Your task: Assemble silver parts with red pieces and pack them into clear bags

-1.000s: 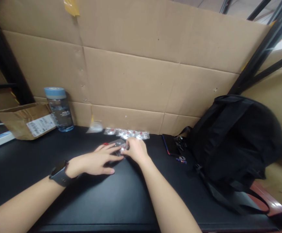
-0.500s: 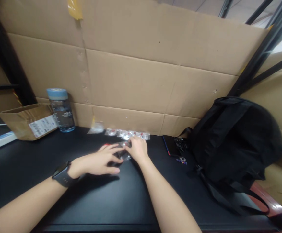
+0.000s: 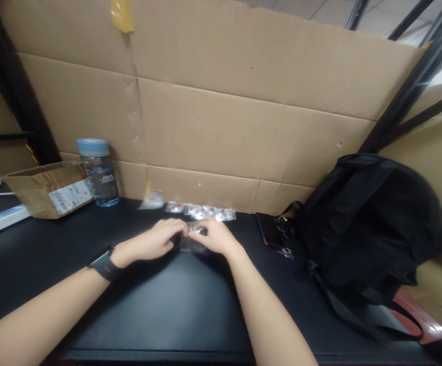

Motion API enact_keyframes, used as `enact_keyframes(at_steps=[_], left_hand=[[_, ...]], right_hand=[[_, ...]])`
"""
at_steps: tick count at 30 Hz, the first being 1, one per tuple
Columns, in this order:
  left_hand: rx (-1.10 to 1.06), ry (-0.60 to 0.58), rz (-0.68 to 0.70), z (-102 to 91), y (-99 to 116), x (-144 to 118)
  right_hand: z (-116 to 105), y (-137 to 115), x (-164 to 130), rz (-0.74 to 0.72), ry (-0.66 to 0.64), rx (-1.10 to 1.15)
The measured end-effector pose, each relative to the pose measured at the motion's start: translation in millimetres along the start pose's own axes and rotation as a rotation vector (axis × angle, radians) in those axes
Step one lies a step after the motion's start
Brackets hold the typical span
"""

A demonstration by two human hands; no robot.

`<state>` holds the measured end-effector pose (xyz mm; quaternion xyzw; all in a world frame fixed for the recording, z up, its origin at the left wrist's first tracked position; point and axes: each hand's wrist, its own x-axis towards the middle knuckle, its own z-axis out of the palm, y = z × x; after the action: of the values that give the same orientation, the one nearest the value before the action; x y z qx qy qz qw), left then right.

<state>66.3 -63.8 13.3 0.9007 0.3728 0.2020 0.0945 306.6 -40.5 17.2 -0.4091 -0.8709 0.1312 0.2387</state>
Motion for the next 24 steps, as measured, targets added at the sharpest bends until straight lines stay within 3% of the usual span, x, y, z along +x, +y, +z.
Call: enact_keyframes(at_steps=[5,9,13,18,20,24], left_hand=[[0.096,0.055,-0.06,20.5,-6.6,4.0],[0.1,0.066,-0.075,27.8,-8.8,8.0],[0.073,0.119,-0.11,24.1,-10.1,10.3],[-0.132,0.123,-0.208,15.5,-8.7,11.9],[-0.209,0.141,-0.246,14.6,-8.5,11.9],[-0.072,0.259,-0.218,16.2,-8.2,11.1]], right_hand=[[0.5,13.3,-2.0,0.006,-0.148,0.016],[0.9,21.2,-5.7,0.069,-0.17,-0.119],[-1.7,18.6,-7.3,0.163,-0.118,-0.14],[0.4,13.0,-4.0,0.145,-0.059,-0.043],[3.5,11.9,-2.5,0.16,0.025,-0.038],[8.9,8.2,-1.9,0.122,0.127,-0.119]])
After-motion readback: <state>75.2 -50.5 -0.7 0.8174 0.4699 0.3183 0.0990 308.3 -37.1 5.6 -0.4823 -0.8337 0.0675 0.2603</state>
